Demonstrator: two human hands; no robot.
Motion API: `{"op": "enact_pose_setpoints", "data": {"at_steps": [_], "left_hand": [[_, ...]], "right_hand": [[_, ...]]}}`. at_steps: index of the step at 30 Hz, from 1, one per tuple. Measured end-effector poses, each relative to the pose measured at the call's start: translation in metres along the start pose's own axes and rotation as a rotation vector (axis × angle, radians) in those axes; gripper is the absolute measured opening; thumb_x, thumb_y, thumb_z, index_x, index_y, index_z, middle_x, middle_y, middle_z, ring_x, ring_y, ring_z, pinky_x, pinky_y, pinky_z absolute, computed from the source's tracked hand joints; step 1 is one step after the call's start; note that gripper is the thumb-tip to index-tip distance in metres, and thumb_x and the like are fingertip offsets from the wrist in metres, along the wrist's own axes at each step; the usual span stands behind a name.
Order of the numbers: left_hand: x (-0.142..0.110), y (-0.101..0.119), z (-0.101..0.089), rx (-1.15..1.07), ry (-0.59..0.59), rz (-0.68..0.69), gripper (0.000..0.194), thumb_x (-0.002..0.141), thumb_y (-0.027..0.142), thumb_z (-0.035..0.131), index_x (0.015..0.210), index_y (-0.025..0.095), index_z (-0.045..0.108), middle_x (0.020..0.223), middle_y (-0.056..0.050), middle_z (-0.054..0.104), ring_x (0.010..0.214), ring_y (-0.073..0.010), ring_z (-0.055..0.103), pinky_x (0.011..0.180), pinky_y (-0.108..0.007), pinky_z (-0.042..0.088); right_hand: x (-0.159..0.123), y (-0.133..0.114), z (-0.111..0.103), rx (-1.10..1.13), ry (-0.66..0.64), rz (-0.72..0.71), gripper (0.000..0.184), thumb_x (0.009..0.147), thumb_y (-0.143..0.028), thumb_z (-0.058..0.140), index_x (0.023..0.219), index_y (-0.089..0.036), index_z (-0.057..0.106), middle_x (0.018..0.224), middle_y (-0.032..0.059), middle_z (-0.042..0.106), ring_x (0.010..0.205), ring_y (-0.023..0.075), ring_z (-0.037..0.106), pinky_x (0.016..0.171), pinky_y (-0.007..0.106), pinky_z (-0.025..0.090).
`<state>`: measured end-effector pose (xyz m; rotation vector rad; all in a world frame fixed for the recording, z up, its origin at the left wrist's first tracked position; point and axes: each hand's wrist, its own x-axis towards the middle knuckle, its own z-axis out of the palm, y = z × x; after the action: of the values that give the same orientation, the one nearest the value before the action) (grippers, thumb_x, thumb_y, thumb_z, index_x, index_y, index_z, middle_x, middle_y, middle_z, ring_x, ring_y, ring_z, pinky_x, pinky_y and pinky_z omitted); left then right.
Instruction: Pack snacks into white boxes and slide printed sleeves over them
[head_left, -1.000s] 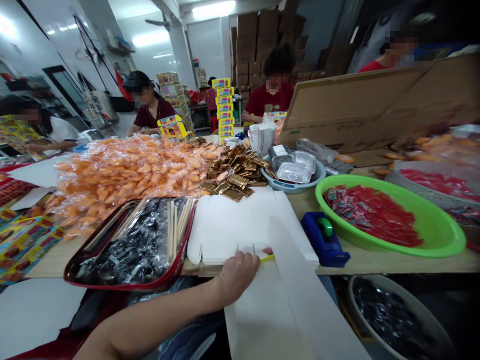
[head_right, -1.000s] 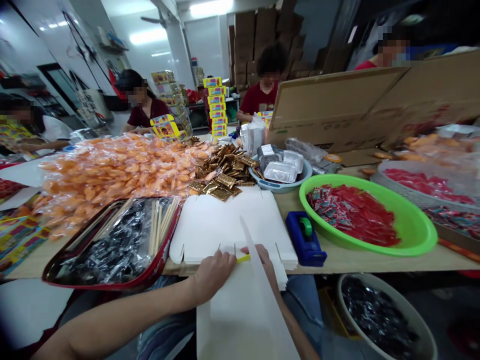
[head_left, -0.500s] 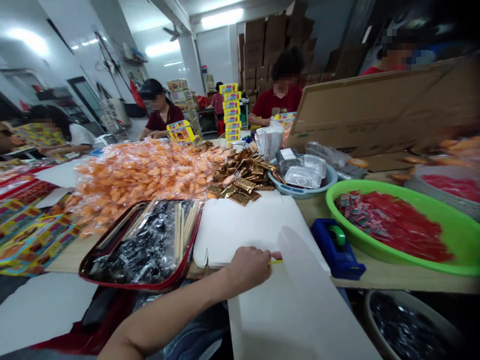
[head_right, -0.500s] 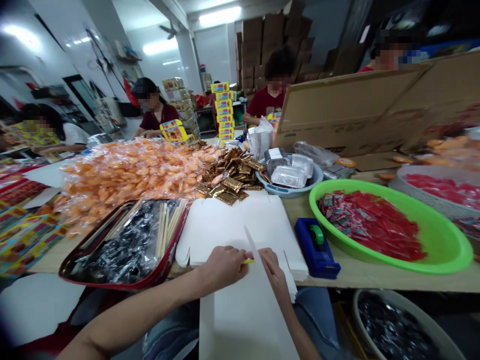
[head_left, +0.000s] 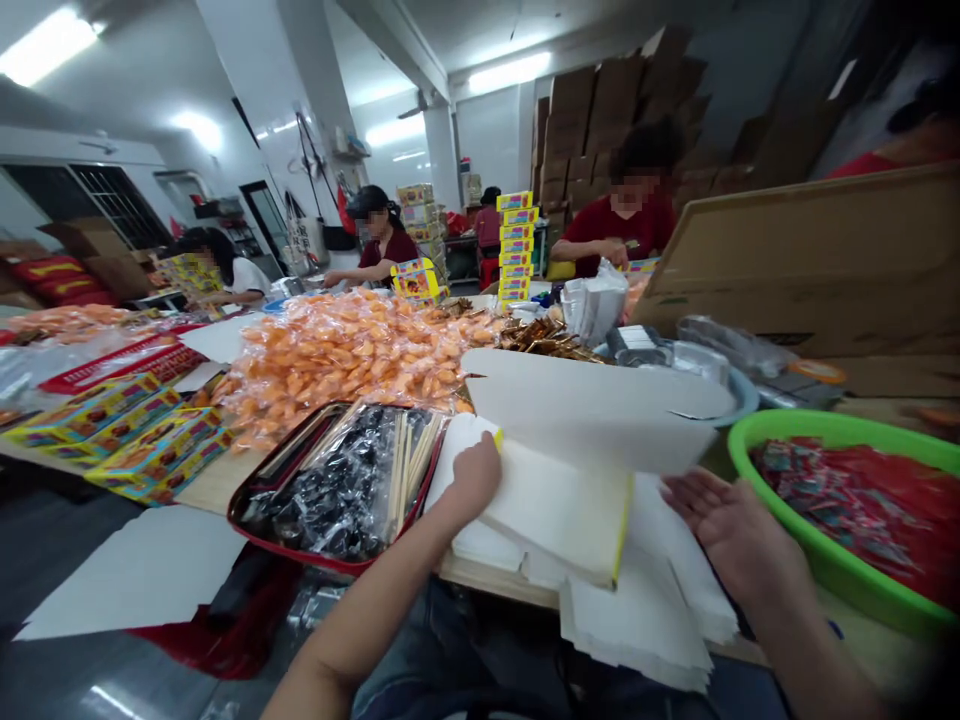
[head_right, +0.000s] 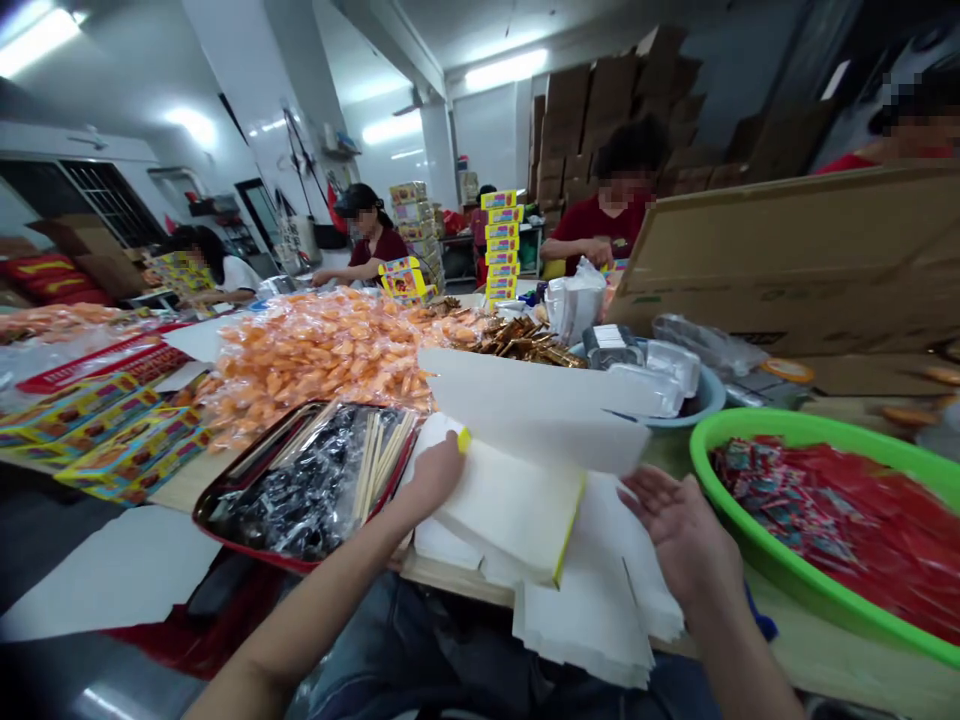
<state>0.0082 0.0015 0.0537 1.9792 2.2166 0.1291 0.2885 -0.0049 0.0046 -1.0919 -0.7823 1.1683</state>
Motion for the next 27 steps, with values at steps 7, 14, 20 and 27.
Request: {"op": "enact_pose_setpoints", "data": {"at_steps": [7,14,20,27], "left_hand": [[0.005,-0.025,0.012,-0.132,-0.003,0.021,0.03,0.092,0.038,0.037,0.103,0.016,0.055,0.101,-0.011,0.065,0.098,-0.0201,0.061,0.081,-0.027,0.044],[-0.004,-0.171,-0.029,-0.118,0.34,-0.466,0.045,0.087,0.046,0.039,0.109,0.008,0.051,0.11,-0.022,0.058,0.102,-0.0307,0.056,0.08,-0.036,0.042],[-0.001,-0.211,-0.011,-0.205,0.259,-0.419,0.037,0.08,0.05,0.048,0.067,0.017,0.058,0.064,-0.004,0.063,0.066,-0.0206,0.06,0.058,-0.025,0.036],[-0.004,-0.215,-0.04,-0.281,0.451,-0.4,0.03,0.084,0.04,0.041,0.076,0.015,0.057,0.068,-0.003,0.063,0.065,-0.0171,0.058,0.057,-0.023,0.036]], "right_hand": [[-0.037,0.042,0.036,-0.627,-0.162,-0.044,0.074,0.063,-0.043,0.057,0.131,-0.017,0.044,0.141,0.0104,0.04,0.131,0.0266,0.032,0.113,0.04,0.018],[-0.018,0.051,0.022,-0.721,-0.097,-0.123,0.069,0.063,-0.03,0.04,0.13,-0.015,0.046,0.137,0.0061,0.045,0.131,0.0221,0.034,0.113,0.034,0.017],[-0.023,0.054,0.021,-0.781,-0.099,-0.093,0.07,0.066,-0.03,0.038,0.133,-0.01,0.041,0.138,0.0103,0.042,0.131,0.0223,0.032,0.112,0.033,0.017],[-0.024,0.057,0.013,-0.796,-0.123,-0.121,0.066,0.068,-0.03,0.038,0.132,-0.012,0.041,0.139,0.009,0.042,0.131,0.0213,0.034,0.112,0.034,0.018]]}}
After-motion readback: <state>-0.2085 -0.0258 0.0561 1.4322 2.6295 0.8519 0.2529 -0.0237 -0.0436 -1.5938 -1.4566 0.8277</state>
